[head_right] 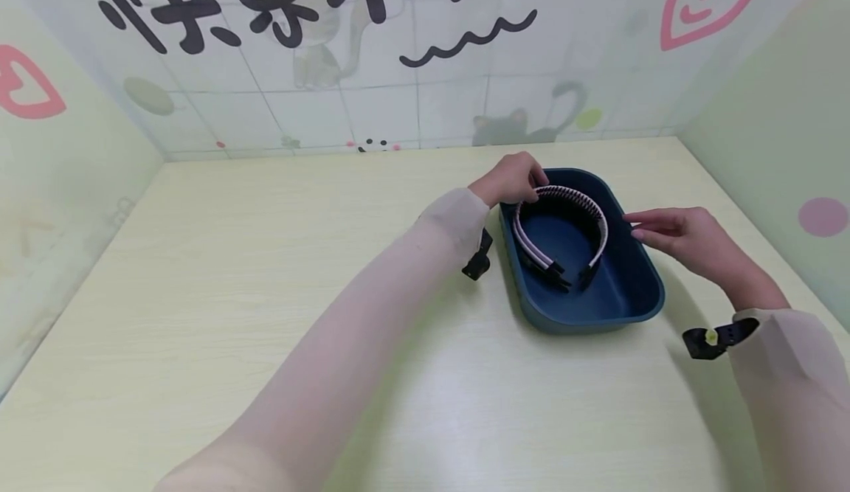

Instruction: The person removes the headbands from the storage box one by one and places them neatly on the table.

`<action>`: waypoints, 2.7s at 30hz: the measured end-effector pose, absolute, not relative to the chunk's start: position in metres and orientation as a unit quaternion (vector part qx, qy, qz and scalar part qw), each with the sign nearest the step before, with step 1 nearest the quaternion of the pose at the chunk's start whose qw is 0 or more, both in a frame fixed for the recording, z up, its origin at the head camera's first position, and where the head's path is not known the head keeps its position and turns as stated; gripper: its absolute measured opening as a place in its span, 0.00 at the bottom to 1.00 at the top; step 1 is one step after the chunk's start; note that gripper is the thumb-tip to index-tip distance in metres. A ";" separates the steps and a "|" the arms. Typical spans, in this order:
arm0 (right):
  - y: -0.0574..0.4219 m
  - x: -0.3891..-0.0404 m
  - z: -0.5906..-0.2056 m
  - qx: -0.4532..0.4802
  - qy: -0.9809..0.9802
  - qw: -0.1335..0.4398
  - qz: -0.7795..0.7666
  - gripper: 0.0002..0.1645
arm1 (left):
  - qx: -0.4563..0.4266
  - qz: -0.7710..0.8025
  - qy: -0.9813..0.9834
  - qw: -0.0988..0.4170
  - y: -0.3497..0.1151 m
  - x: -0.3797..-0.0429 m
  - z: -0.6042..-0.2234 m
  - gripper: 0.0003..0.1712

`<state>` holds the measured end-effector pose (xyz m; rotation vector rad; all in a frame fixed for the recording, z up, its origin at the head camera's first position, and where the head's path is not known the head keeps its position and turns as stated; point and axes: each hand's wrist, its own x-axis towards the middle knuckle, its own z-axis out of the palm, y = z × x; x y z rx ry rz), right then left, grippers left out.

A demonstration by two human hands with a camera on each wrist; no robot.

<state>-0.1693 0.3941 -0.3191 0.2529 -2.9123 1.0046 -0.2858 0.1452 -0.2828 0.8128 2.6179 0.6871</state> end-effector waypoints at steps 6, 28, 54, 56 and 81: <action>0.394 -0.170 -0.319 0.088 -0.939 0.026 0.333 0.22 | 0.278 0.239 0.919 0.144 0.144 -0.285 -0.281 0.19; 0.396 -0.167 -0.318 0.066 -0.947 0.017 0.314 0.24 | 0.293 0.277 0.910 0.100 0.143 -0.285 -0.271 0.13; 0.392 -0.167 -0.318 0.069 -0.945 0.020 0.318 0.24 | 0.322 0.300 0.893 0.094 0.103 -0.296 -0.243 0.21; 0.392 -0.167 -0.318 0.069 -0.946 0.020 0.315 0.24 | 0.325 0.301 0.892 0.092 0.099 -0.297 -0.242 0.20; 0.392 -0.167 -0.317 0.070 -0.949 0.016 0.308 0.23 | 0.291 0.335 0.888 0.118 0.050 -0.295 -0.240 0.17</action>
